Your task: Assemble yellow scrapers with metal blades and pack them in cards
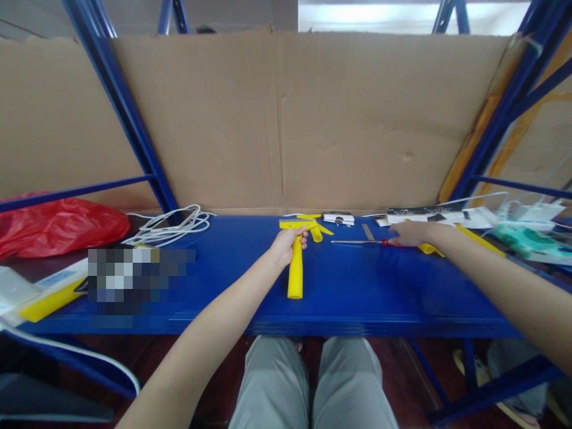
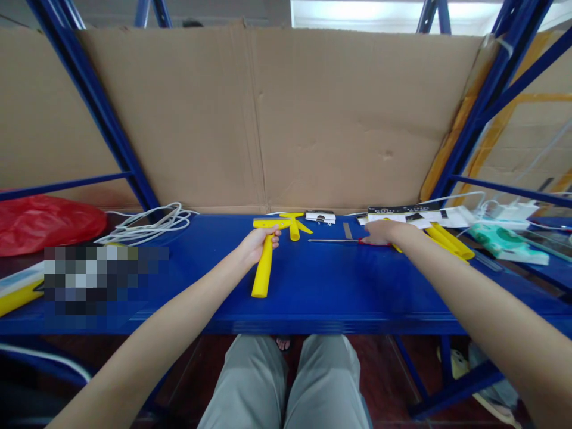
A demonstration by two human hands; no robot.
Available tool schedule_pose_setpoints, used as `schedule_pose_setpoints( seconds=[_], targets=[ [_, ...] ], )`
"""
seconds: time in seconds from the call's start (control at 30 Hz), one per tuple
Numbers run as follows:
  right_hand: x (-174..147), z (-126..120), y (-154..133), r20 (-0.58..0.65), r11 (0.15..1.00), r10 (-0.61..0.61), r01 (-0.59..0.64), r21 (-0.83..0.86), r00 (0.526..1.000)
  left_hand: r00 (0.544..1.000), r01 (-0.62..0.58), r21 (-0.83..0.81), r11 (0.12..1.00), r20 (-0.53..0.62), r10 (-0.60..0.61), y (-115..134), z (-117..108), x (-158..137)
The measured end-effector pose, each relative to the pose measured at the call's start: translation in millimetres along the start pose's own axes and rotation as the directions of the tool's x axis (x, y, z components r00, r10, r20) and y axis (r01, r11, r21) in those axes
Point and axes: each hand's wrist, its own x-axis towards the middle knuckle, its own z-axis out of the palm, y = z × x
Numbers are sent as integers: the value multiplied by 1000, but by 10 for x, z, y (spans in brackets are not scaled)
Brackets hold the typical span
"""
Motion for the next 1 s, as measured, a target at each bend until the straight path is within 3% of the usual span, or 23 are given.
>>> schedule_pose_setpoints(
  seconds=[0.03,0.07,0.1,0.23,0.43,0.63,0.83,1.0],
  targets=[
    [-52,-11,46,269,999,-25,35,-34,963,1000,4,4,1000,-7,-4,3,5,-2],
    [-100,-25,73,390,996,-55,80,-47,919,1000,6,9,1000,-14,-6,6,9,-4],
    [-144,-36,85,410,994,-63,95,-60,910,1000,5,12,1000,-20,-5,9,12,-6],
    [-284,9,31,324,981,-51,109,-163,945,1000,0,11,1000,-16,0,12,6,-3],
    [-386,190,-23,131,948,-133,164,-272,982,1000,4,11,1000,-27,-3,14,9,-8],
    [-456,270,83,6,966,-210,209,-154,978,1000,14,16,1000,-22,-14,27,22,-43],
    [-589,387,185,-17,957,-288,289,16,957,999,-2,23,1000,-37,3,12,17,-27],
    [-616,306,205,-18,948,-303,303,99,953,999,-13,20,1000,-32,14,1,1,-20]
  ],
)
